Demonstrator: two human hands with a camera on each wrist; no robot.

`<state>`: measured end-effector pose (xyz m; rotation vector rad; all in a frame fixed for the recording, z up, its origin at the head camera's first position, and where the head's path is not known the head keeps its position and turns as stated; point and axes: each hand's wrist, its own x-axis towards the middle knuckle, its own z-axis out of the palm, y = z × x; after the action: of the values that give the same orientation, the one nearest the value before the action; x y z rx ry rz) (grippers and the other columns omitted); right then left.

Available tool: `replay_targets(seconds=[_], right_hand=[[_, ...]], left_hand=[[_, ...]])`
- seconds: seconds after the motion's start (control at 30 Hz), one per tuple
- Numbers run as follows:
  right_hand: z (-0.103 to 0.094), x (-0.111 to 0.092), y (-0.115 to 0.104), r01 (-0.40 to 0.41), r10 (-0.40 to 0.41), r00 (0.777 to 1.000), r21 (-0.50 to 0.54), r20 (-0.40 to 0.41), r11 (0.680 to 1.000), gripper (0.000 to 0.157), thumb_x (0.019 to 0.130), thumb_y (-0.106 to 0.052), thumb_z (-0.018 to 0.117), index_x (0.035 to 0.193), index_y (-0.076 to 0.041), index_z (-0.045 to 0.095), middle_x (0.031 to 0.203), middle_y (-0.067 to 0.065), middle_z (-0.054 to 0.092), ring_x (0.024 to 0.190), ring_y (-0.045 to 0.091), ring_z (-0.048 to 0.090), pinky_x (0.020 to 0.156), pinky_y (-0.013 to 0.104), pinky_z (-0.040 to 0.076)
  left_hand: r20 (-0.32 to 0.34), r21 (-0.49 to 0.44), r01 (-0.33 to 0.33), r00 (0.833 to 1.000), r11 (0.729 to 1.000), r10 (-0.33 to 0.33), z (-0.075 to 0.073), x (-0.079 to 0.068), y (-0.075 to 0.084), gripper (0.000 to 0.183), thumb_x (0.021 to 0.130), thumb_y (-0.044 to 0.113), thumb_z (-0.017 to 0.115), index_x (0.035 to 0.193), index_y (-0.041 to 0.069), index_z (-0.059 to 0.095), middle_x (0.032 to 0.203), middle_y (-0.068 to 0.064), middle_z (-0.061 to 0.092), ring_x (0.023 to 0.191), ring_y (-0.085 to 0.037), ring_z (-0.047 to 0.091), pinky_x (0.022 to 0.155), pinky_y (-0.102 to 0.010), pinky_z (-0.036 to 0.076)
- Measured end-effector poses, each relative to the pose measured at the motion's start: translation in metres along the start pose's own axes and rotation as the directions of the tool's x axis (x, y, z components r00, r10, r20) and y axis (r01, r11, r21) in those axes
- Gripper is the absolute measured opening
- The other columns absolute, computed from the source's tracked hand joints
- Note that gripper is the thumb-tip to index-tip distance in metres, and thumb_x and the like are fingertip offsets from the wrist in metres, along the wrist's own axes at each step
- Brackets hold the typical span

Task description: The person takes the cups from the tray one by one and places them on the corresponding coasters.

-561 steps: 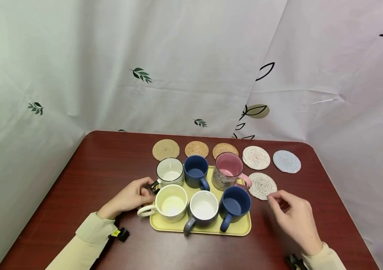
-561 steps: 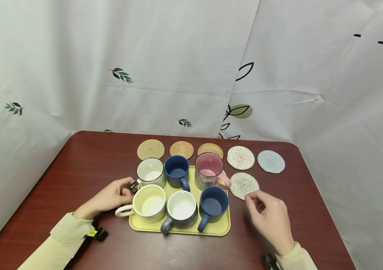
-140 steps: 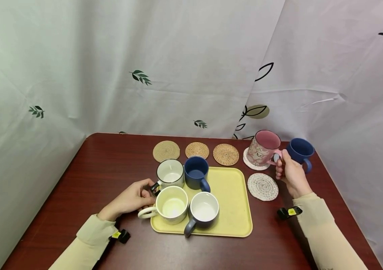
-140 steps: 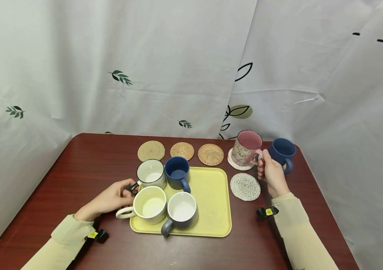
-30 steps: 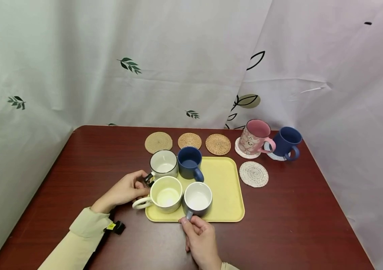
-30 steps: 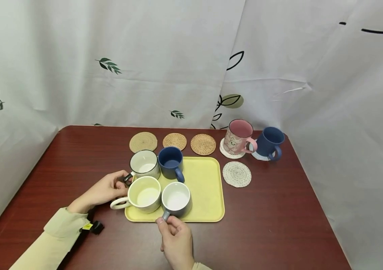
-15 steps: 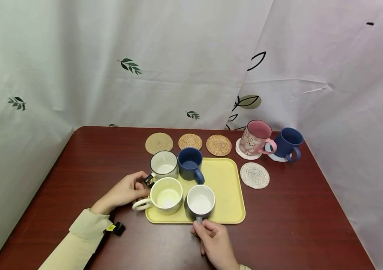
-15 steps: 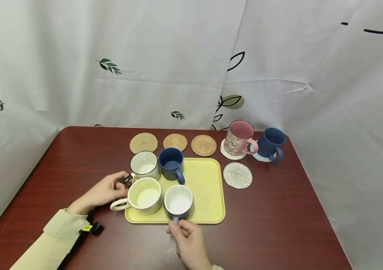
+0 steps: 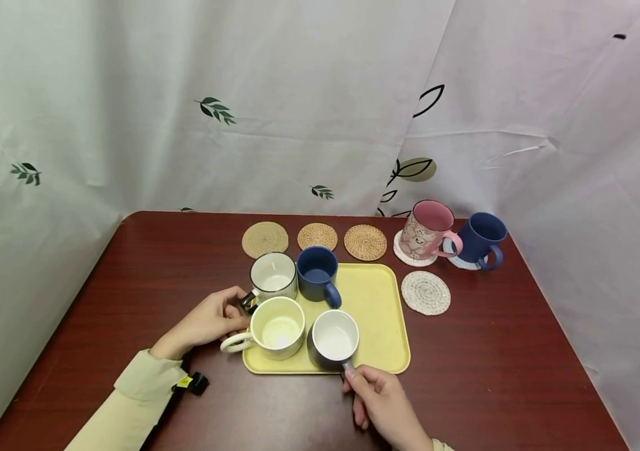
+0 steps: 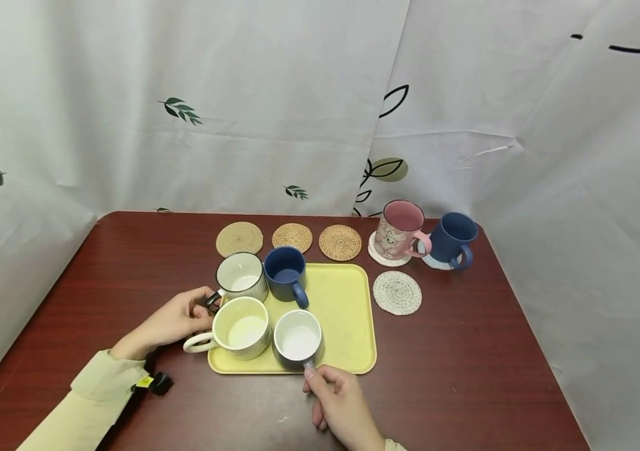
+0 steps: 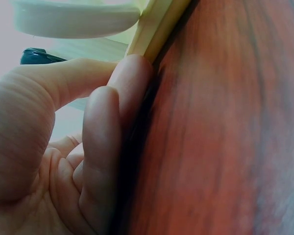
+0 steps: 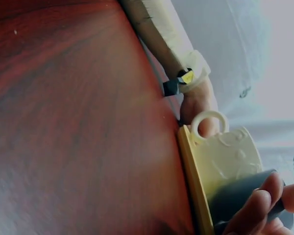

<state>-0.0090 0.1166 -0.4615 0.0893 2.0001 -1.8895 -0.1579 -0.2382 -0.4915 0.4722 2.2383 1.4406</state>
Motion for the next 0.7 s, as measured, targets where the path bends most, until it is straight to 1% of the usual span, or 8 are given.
replay_targets(seconds=[0.1,0.17,0.27,0.37,0.57,0.7], right_hand=[[-0.005,0.001,-0.003,-0.026,0.026,1.000,0.002,0.001,1.000,0.043,0.105,-0.029,0.059,0.093,0.011,0.063,0.052,0.005,0.048,0.045,0.006,0.047,0.047,0.021,0.045],[-0.008,0.001,-0.004,-0.048,0.048,0.999,0.007,0.000,0.999,0.045,0.105,-0.031,0.060,0.093,0.012,0.062,0.055,-0.001,0.050,0.046,0.006,0.047,0.048,0.020,0.044],[-0.012,0.001,-0.004,-0.075,0.075,0.997,0.016,-0.007,0.997,0.046,0.105,-0.032,0.060,0.093,0.012,0.059,0.058,-0.003,0.051,0.049,0.006,0.048,0.049,0.020,0.041],[-0.015,0.000,-0.003,-0.078,0.078,0.997,0.039,-0.009,0.996,0.046,0.106,-0.031,0.058,0.092,0.013,0.056,0.060,-0.003,0.052,0.051,0.005,0.049,0.050,0.019,0.041],[-0.018,0.000,0.002,-0.033,0.030,0.999,0.102,0.031,0.994,0.048,0.109,-0.026,0.052,0.094,0.019,0.048,0.063,-0.003,0.052,0.053,0.004,0.049,0.054,0.019,0.044],[-0.021,0.001,0.004,-0.032,0.028,0.999,0.114,0.033,0.993,0.049,0.110,-0.028,0.050,0.094,0.019,0.047,0.064,-0.004,0.053,0.054,0.004,0.048,0.055,0.018,0.044]], left_hand=[[0.003,0.000,-0.004,1.000,1.000,0.004,0.000,0.001,0.000,0.033,0.094,0.009,0.074,0.117,-0.003,0.054,0.061,0.002,0.063,0.049,-0.004,0.054,0.045,-0.021,0.045],[0.004,0.000,-0.005,1.000,1.000,0.005,0.000,0.001,0.001,0.033,0.094,0.009,0.074,0.117,-0.003,0.054,0.061,0.003,0.063,0.048,-0.004,0.054,0.045,-0.021,0.045],[0.006,-0.005,-0.008,1.000,1.000,0.008,-0.001,0.002,0.001,0.033,0.094,0.009,0.074,0.116,-0.003,0.054,0.061,0.002,0.063,0.048,-0.004,0.054,0.045,-0.021,0.045],[0.007,-0.005,-0.008,1.000,1.000,0.008,-0.001,0.002,0.001,0.032,0.094,0.009,0.075,0.116,-0.002,0.054,0.061,0.002,0.063,0.048,-0.004,0.055,0.044,-0.022,0.046],[0.010,-0.003,-0.008,1.000,1.000,0.008,-0.002,0.001,0.001,0.032,0.094,0.009,0.074,0.116,-0.002,0.054,0.061,0.002,0.064,0.049,-0.005,0.055,0.044,-0.023,0.047],[0.013,-0.002,-0.007,1.000,1.000,0.007,-0.001,0.001,0.000,0.032,0.094,0.009,0.074,0.116,-0.003,0.054,0.062,0.002,0.064,0.050,-0.005,0.057,0.044,-0.023,0.048]])
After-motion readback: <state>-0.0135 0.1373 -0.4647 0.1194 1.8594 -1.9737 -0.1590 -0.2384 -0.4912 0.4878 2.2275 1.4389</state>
